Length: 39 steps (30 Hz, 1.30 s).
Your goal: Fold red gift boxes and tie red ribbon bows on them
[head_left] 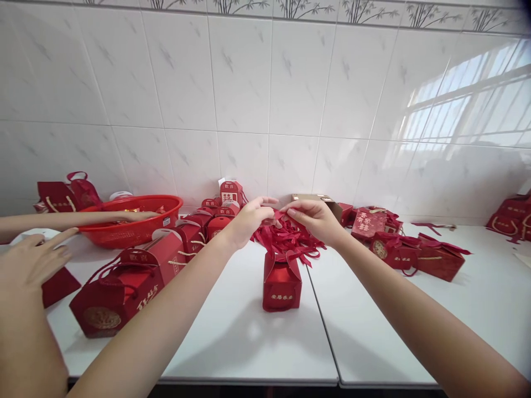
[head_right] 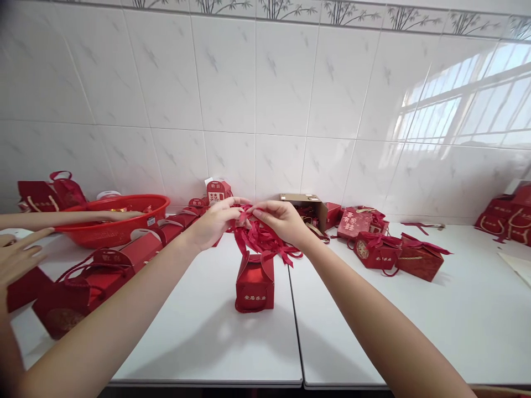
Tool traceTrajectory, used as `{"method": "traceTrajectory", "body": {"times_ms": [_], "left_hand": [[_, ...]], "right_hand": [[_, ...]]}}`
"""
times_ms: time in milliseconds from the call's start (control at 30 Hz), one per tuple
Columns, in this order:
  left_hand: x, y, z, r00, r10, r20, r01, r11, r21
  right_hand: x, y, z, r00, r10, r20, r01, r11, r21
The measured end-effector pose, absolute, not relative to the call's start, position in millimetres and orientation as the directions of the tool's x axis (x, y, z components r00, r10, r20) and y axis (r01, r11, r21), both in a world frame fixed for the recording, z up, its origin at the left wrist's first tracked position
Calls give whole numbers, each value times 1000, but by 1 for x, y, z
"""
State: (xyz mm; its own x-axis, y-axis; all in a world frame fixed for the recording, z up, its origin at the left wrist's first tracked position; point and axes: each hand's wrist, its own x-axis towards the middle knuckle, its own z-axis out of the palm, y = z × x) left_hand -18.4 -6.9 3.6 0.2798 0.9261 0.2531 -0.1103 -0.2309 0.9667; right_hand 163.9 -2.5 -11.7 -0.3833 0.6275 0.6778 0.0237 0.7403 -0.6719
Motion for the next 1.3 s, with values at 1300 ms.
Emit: {"method": "traceTrajectory", "body": {"times_ms": [1300], "left_hand": [[-31, -4, -132, 172, 974, 144, 500, -212, 840]], "right_hand": [[181, -11, -127, -332, 941, 69, 592, 265, -761]]}}
